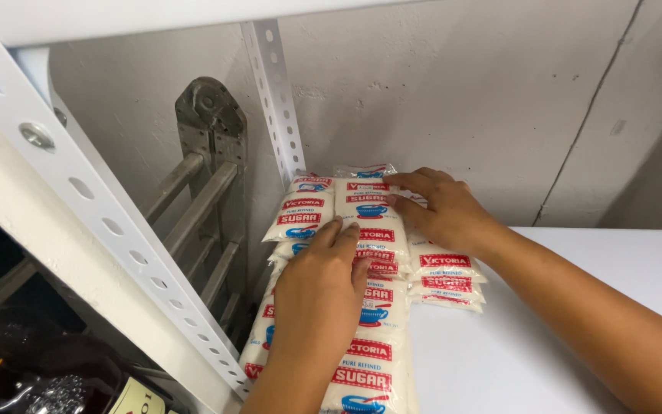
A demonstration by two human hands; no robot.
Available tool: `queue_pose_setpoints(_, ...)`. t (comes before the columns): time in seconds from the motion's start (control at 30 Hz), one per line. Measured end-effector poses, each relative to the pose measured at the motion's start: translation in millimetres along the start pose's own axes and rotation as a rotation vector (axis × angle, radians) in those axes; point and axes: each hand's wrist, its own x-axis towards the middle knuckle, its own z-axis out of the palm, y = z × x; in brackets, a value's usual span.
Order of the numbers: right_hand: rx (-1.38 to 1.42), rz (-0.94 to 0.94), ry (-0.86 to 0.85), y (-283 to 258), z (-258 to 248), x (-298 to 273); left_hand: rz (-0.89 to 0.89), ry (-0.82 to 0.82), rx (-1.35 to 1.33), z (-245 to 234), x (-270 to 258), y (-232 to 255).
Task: The person repeatedly takes packets of sugar from a cardboard box and places them onto a white shelf. They arrange the packets in neat rows, filling the available space on the shelf.
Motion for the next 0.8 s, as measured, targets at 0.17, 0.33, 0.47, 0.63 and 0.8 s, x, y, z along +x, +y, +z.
queue_pose_setpoints(0.17, -0.047, -0.002, 0.005, -5, -5, -7, -0.031, -0.019, -0.014, -10, -2, 8)
queue_pose_setpoints(0.33, -0.129, -0.228, 0.147, -21, -25, -37, 0.016, 0.029, 0.017, -23, -14, 19)
queue_pose_setpoints(0.47, -0.094, -0.337, 0.07, -37, -49, -77, 0.035, 0.015, 0.139, -40, -32, 41)
queue_pose_setpoints(0.63, 0.04, -0.32, -0.066, -46, -80, -135, 0.04, -0.098, 0.149, -61, -63, 80)
queue_pose_setpoints(0.8, 0.151, -0.253, -0.234, -48, -124, -198, 0.041, -0.144, -0.029, -66, -105, 130)
